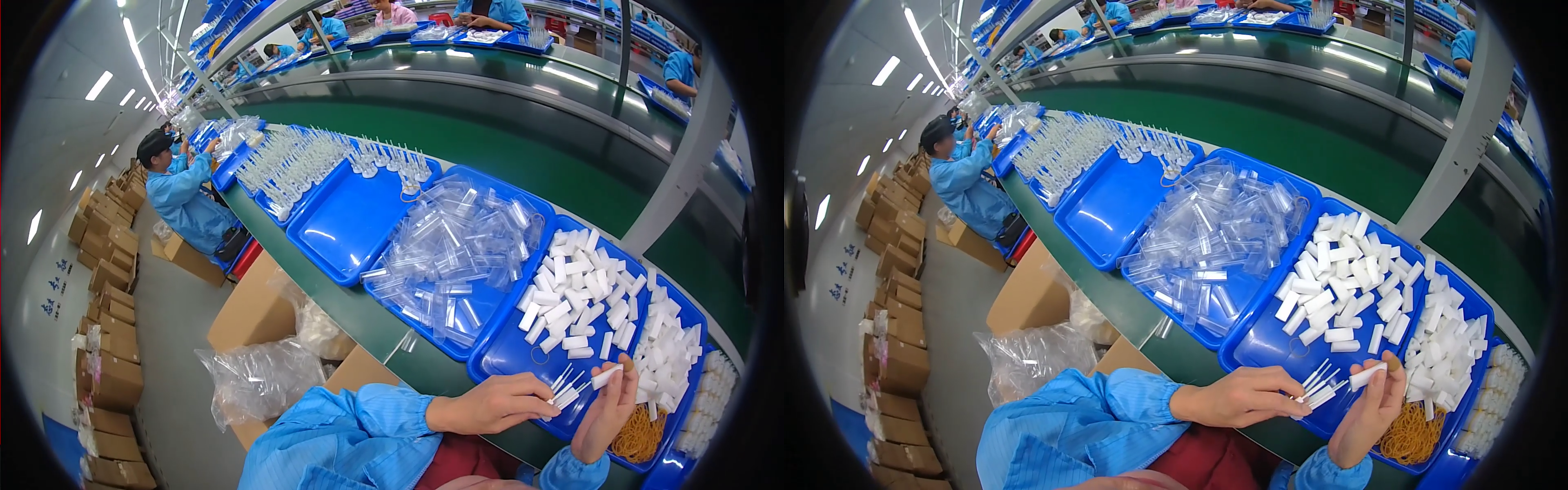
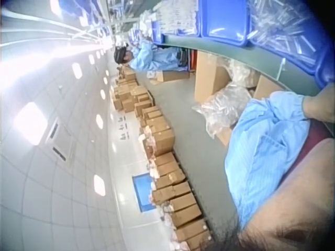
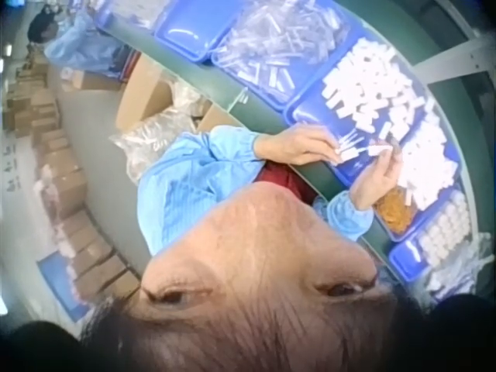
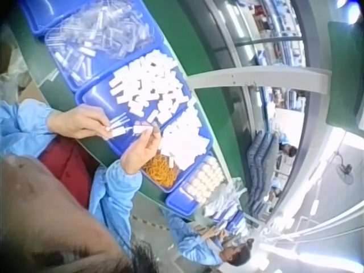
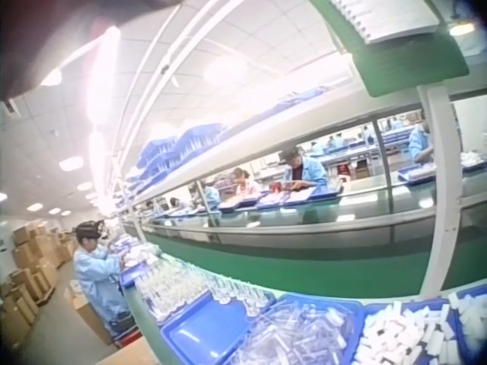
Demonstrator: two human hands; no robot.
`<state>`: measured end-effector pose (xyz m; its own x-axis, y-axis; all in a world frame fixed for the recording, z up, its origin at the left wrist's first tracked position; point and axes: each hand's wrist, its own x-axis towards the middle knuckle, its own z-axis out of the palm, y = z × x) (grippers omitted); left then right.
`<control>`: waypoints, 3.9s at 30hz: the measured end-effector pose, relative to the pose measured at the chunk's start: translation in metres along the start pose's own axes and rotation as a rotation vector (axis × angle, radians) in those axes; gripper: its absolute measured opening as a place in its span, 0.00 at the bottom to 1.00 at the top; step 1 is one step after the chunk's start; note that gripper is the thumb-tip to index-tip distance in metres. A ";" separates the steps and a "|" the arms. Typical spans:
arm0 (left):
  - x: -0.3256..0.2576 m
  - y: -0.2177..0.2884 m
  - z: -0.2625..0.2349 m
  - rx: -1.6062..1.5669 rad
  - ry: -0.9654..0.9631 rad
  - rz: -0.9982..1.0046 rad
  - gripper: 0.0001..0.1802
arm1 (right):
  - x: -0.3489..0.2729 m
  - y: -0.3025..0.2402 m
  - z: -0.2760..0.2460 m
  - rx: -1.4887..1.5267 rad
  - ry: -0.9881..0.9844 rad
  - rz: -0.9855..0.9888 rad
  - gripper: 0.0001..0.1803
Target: The person assembles components by fitting white blocks onto the stems of a plastic base and securing the bundled assembly with a rubber band.
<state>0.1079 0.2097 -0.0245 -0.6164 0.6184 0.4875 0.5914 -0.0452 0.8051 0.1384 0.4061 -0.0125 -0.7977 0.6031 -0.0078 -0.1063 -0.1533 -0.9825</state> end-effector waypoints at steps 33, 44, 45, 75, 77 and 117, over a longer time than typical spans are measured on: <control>0.013 -0.006 0.006 0.034 0.068 -0.084 0.19 | -0.026 0.018 -0.016 -0.251 -0.312 -0.364 0.06; 0.002 -0.010 -0.006 0.100 0.103 -0.075 0.17 | 0.044 0.000 -0.068 -1.223 -0.049 -0.654 0.12; 0.002 -0.012 -0.005 0.092 0.098 -0.054 0.16 | 0.044 0.007 -0.073 -1.296 -0.091 -0.656 0.12; 0.002 -0.001 -0.006 0.181 0.000 0.036 0.18 | -0.001 -0.004 -0.004 -0.096 -0.234 0.104 0.26; 0.002 0.004 -0.009 0.186 -0.008 0.035 0.18 | -0.001 -0.002 -0.003 -0.108 -0.260 0.126 0.27; 0.018 0.002 -0.010 0.369 -0.122 0.143 0.23 | 0.008 0.004 -0.022 -0.361 -0.292 -0.172 0.07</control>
<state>0.0930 0.2125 -0.0108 -0.4612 0.7157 0.5245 0.8272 0.1329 0.5460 0.1447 0.4278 -0.0210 -0.9252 0.3432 0.1622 -0.0799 0.2415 -0.9671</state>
